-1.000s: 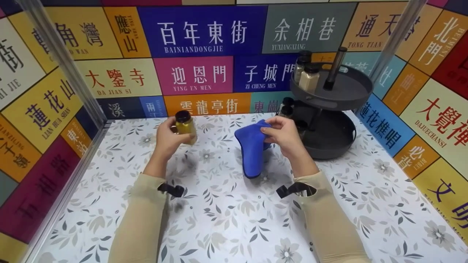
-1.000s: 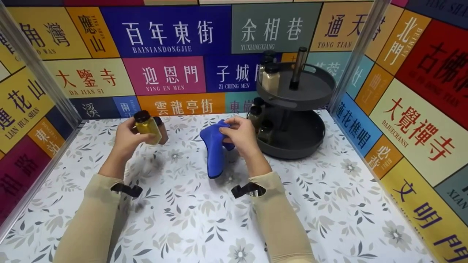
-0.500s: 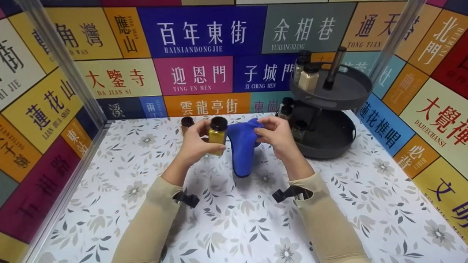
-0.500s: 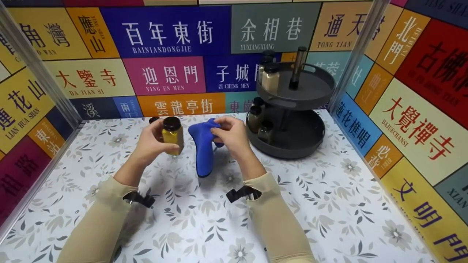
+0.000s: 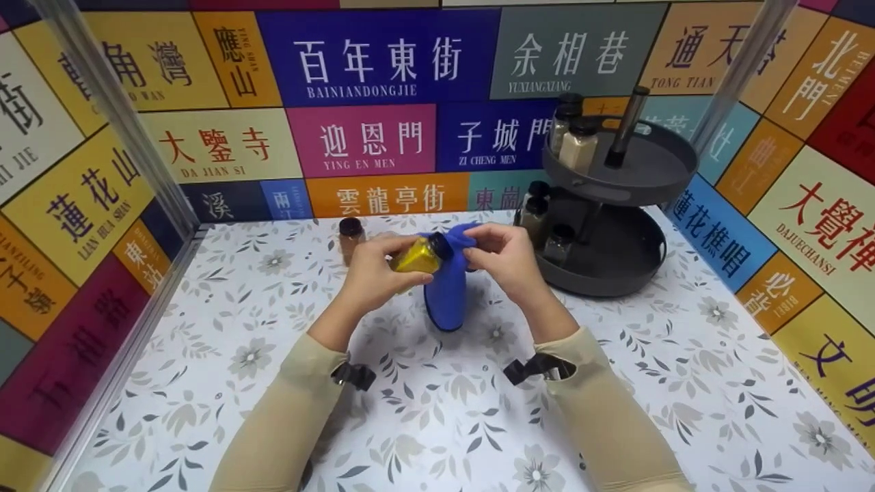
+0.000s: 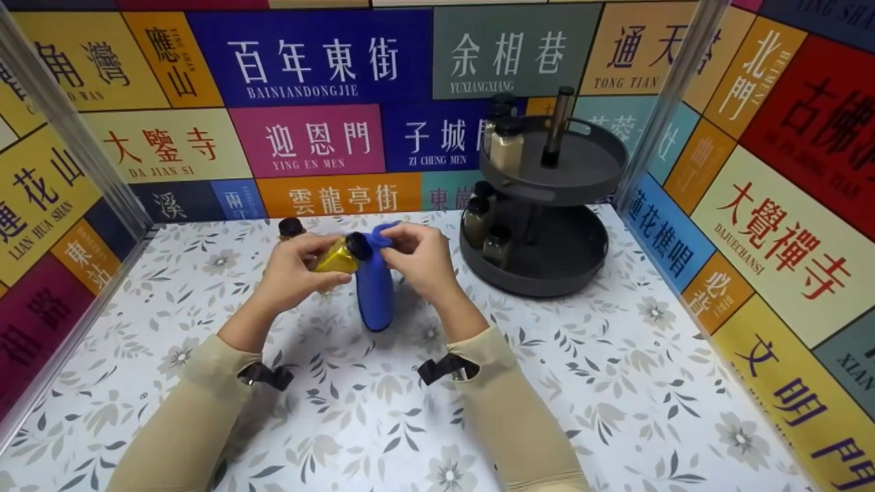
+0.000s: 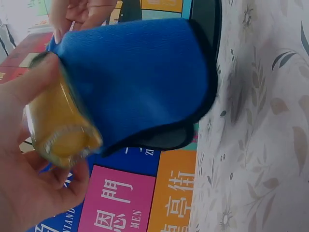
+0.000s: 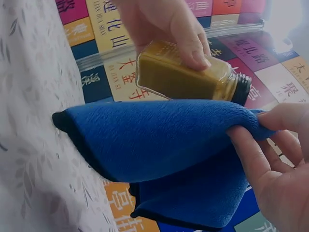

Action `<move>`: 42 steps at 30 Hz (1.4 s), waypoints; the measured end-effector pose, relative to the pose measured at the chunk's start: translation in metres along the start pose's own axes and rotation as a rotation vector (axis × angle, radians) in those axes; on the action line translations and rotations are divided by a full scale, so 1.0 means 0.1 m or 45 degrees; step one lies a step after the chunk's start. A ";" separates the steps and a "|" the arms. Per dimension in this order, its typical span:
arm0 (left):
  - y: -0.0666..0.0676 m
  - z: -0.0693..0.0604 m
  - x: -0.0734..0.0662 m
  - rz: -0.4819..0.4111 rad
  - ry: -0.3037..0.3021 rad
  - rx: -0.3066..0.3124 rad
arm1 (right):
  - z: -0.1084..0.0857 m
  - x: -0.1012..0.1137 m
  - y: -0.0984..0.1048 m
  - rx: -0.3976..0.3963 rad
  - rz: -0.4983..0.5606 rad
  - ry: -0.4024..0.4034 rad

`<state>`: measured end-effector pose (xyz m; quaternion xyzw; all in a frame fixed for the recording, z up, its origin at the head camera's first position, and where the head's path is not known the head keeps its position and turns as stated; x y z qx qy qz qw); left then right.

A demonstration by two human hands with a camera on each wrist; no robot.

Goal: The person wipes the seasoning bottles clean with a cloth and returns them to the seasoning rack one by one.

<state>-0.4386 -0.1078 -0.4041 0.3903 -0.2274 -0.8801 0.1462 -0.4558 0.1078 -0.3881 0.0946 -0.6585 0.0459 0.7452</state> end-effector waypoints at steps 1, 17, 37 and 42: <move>0.00 0.00 -0.01 0.022 -0.002 0.006 | 0.00 0.00 -0.01 -0.010 -0.064 0.009; -0.02 -0.03 -0.03 0.338 0.095 0.023 | -0.12 0.16 -0.17 -0.161 -0.694 0.237; -0.01 -0.01 -0.31 0.406 -0.013 0.051 | -0.14 0.21 -0.12 -0.255 -0.751 0.312; 0.07 -0.01 -0.29 0.384 0.025 -0.021 | -0.16 0.22 -0.15 -0.232 -0.761 0.329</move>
Point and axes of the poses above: each hand's wrist, its own z-axis towards the middle knuckle, its own y-axis out of the back of the hand, x = y × z, the point moved 9 cm from there along z, towards the middle knuckle, and after that the axes turned 15 degrees about -y, right-handed, at the moved point
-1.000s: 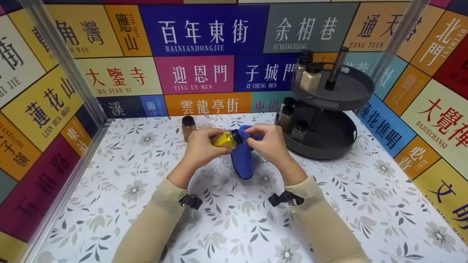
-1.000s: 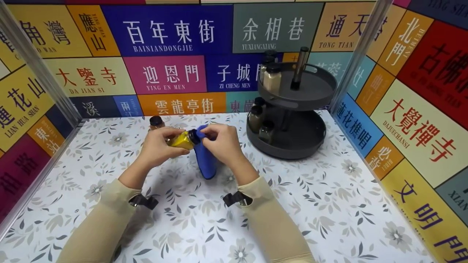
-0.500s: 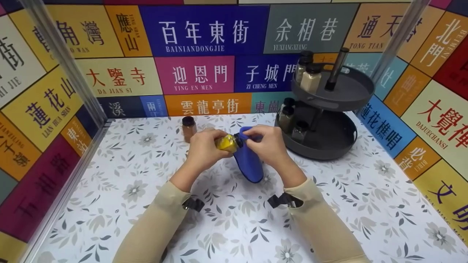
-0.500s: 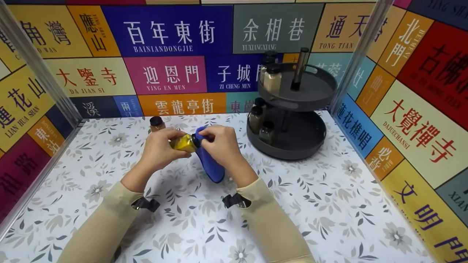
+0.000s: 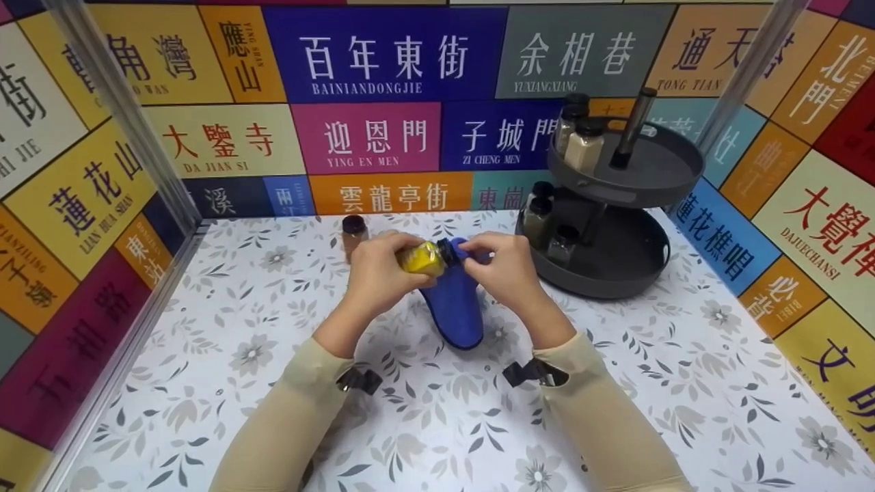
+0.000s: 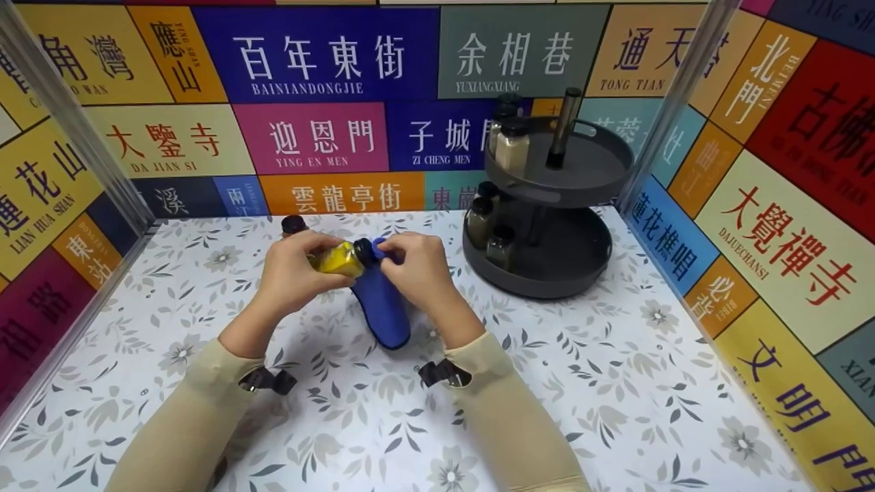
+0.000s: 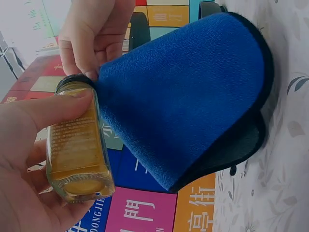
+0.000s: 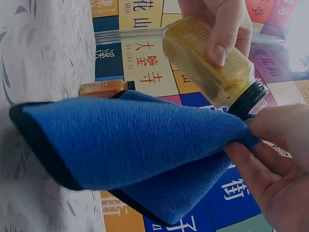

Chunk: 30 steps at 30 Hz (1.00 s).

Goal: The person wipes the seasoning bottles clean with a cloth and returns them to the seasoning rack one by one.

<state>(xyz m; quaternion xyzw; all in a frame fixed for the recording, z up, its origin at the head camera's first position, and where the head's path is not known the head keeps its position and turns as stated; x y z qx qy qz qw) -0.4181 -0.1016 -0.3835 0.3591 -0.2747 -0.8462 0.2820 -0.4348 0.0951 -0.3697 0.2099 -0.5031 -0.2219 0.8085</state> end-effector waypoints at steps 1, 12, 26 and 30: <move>0.01 0.00 0.01 -0.001 0.010 -0.013 | -0.01 0.01 0.00 0.000 -0.004 0.013; -0.01 0.00 -0.01 0.036 -0.006 -0.028 | -0.09 0.21 0.05 -0.042 -0.060 0.194; -0.09 0.00 -0.10 0.064 -0.065 0.060 | -0.07 0.17 0.06 -0.116 -0.063 0.162; -0.05 0.00 -0.07 0.008 -0.049 0.047 | -0.05 0.13 0.04 -0.094 -0.078 0.109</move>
Point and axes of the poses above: each hand's wrist, its own z-axis towards the middle knuckle, its own y-axis out of the back of the hand, x = y × z, the point moved 9 cm from there along z, towards the middle knuckle, and after that the axes turned 15 degrees about -y, right-handed, at the moved point
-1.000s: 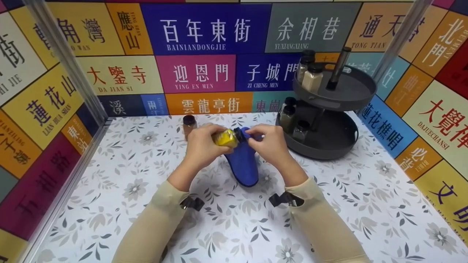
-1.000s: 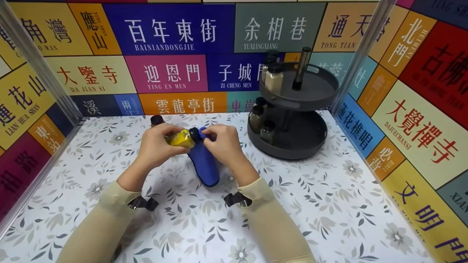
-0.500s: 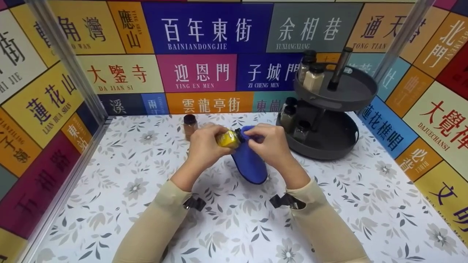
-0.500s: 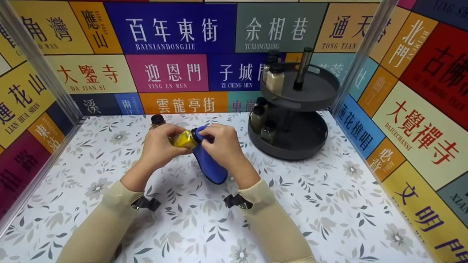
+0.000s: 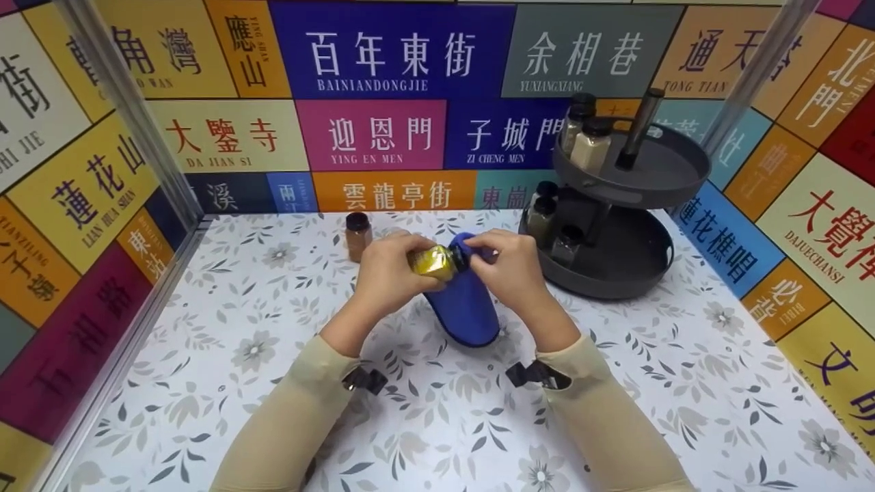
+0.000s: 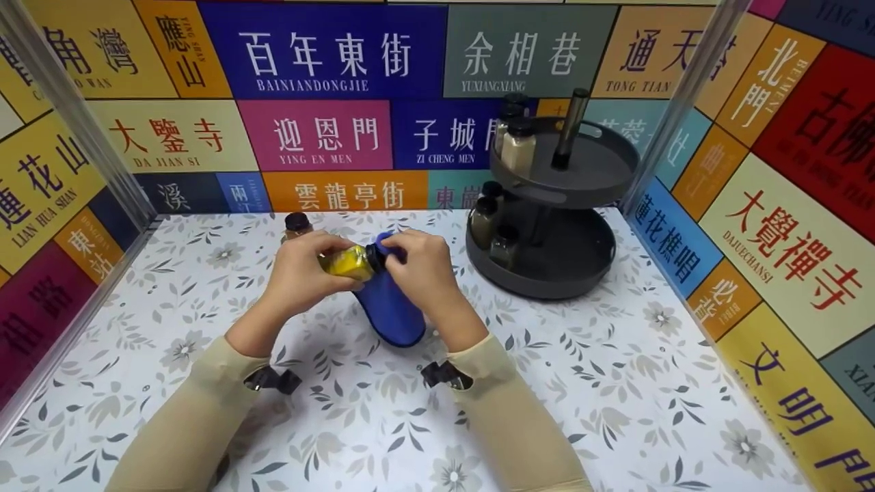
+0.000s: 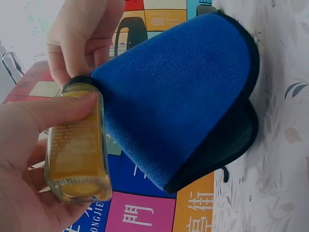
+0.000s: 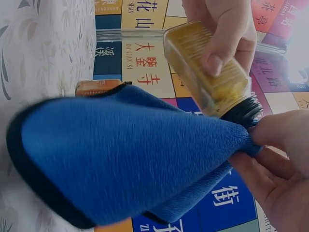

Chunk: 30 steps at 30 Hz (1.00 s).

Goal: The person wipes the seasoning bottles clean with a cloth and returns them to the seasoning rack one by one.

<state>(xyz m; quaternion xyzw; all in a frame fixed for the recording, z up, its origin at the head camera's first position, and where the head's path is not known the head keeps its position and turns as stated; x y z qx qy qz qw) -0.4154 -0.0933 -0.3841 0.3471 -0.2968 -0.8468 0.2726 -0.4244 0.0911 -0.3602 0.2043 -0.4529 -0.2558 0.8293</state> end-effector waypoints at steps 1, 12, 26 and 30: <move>0.01 0.00 0.00 -0.015 0.004 -0.007 | 0.00 0.00 0.00 0.006 -0.006 -0.008; 0.08 -0.01 0.11 -0.054 0.071 -0.060 | -0.04 0.08 -0.02 0.059 -0.043 0.065; -0.12 0.01 0.07 -0.062 0.025 0.062 | -0.07 0.25 0.05 0.038 -0.081 0.229; -0.11 0.01 0.03 -0.069 0.010 0.077 | -0.05 0.19 0.06 0.009 -0.053 0.197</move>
Point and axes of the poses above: each hand's wrist, its own z-axis towards the middle knuckle, its own y-axis out of the back of the hand, x = y × z, the point moved 9 cm from there along z, towards the middle knuckle, and after that the axes turned 15 degrees about -y, right-handed, at the moved point
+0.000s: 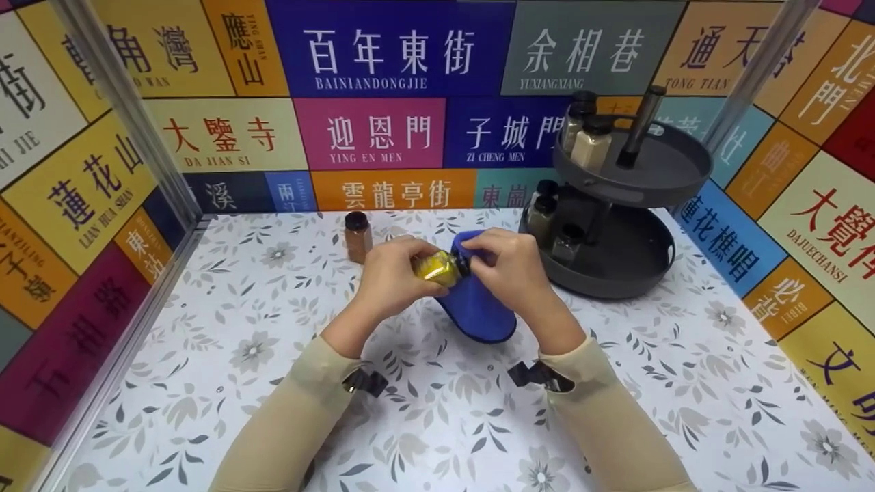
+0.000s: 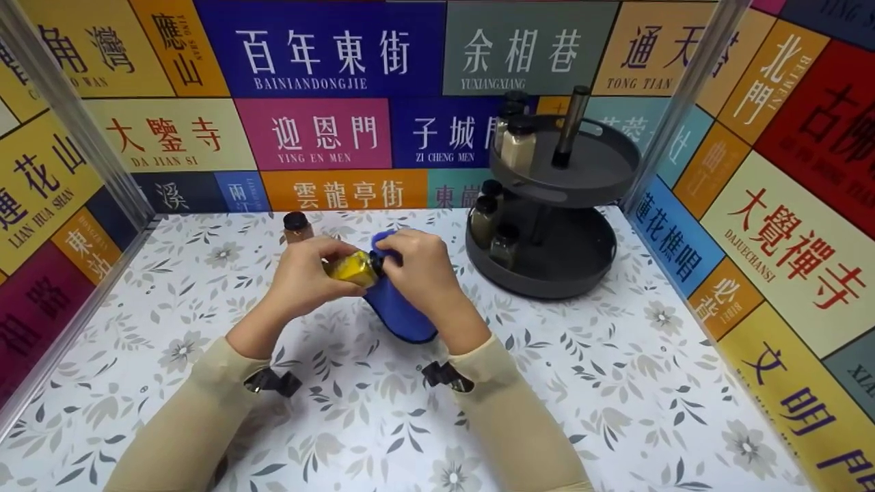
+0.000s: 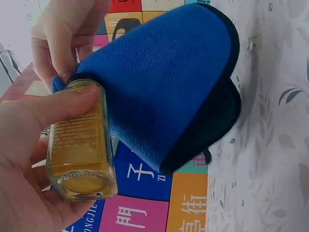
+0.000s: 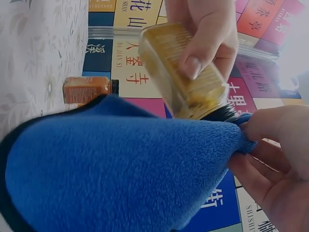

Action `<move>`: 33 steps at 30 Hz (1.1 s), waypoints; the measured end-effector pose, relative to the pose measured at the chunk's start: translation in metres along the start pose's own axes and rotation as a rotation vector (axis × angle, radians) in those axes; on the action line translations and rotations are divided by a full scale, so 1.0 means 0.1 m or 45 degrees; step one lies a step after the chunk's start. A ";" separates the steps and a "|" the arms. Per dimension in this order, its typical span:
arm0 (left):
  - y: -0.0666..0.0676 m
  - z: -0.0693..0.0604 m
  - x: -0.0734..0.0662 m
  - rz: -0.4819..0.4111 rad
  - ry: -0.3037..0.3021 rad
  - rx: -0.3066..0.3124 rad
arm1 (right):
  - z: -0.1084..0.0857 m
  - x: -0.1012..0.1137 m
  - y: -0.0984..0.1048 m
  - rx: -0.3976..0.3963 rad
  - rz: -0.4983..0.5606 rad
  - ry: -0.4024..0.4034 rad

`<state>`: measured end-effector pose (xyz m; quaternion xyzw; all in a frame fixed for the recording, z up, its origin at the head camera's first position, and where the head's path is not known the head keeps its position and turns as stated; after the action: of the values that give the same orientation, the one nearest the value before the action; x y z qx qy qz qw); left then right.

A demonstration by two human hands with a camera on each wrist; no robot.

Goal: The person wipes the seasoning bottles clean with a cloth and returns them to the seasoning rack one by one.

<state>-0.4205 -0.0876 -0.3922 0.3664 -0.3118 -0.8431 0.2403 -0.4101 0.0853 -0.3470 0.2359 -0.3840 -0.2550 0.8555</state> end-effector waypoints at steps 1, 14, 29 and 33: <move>0.01 0.00 -0.01 -0.005 -0.003 0.001 | 0.01 -0.02 0.00 -0.003 0.003 -0.014; 0.13 0.00 0.04 -0.099 0.058 -0.101 | 0.05 -0.13 -0.03 0.032 -0.004 -0.116; 0.11 0.00 0.09 -0.063 0.082 -0.107 | -0.01 0.08 0.03 0.055 0.003 0.060; 0.10 -0.01 0.06 -0.060 0.059 -0.066 | -0.03 0.10 0.02 0.047 0.010 0.064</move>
<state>-0.4218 -0.0986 -0.3892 0.3866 -0.2754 -0.8477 0.2368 -0.4008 0.0814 -0.3420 0.2563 -0.3680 -0.2386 0.8614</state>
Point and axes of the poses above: each hand's wrist, its own z-axis towards the middle knuckle, its own y-axis out of the back of the hand, x = y × z, the point moved 9 cm from there along z, towards the middle knuckle, and after that the axes turned 15 degrees about -y, right-handed, at the moved point
